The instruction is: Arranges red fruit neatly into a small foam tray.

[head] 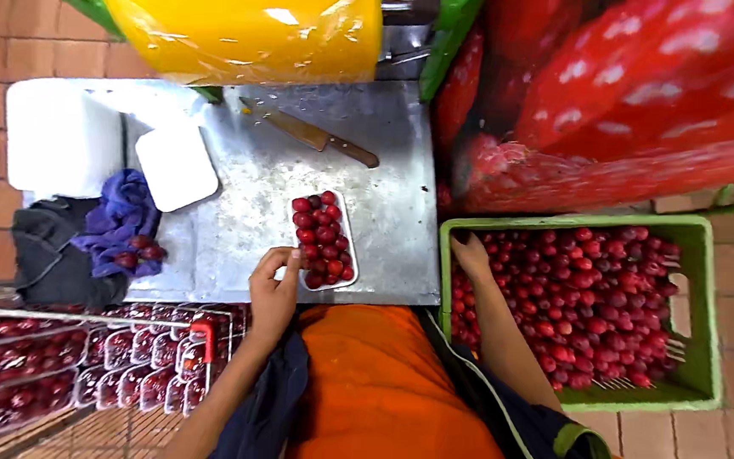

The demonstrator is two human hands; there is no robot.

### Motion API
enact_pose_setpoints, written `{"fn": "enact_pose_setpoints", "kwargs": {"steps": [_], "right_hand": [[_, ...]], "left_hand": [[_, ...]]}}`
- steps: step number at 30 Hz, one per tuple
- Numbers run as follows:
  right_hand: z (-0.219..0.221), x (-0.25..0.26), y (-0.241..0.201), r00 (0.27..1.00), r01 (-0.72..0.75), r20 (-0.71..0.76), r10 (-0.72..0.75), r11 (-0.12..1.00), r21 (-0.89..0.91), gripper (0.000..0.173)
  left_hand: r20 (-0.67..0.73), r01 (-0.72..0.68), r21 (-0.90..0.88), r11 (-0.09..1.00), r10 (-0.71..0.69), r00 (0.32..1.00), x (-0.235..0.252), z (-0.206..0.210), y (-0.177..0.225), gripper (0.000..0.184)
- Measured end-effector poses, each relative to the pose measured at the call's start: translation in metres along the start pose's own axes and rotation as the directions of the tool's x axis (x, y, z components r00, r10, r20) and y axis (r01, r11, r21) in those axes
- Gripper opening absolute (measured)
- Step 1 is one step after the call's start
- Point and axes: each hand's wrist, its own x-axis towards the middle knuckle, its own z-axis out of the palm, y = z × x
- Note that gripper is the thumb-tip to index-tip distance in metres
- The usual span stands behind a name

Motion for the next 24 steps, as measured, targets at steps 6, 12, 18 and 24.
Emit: {"fn": "enact_pose_setpoints", "kwargs": {"steps": [6,12,18,24], "right_hand": [[-0.016,-0.020,-0.013,0.994,0.019,-0.112,-0.011,0.997,0.072,0.047],[-0.033,-0.092,-0.071,0.953,0.201,0.101,-0.285,0.847,0.492,0.026],[0.104,-0.085,-0.201,0.736,0.665,0.230,-0.637,0.743,-0.068,0.041],[0.109,-0.093,-0.205,0.753,0.658,0.262,-0.604,0.696,-0.286,0.046]], "left_hand": [[-0.087,-0.021,-0.062,0.998,0.015,0.996,0.014,-0.016,-0.008,0.026],[-0.125,0.096,-0.078,0.992,-0.105,0.987,0.010,-0.038,-0.034,0.026],[0.126,0.222,-0.048,0.974,-0.214,0.969,0.027,-0.028,-0.049,0.038],[0.079,0.272,-0.040,0.961,-0.269,0.960,0.033,-0.064,-0.068,0.043]]}}
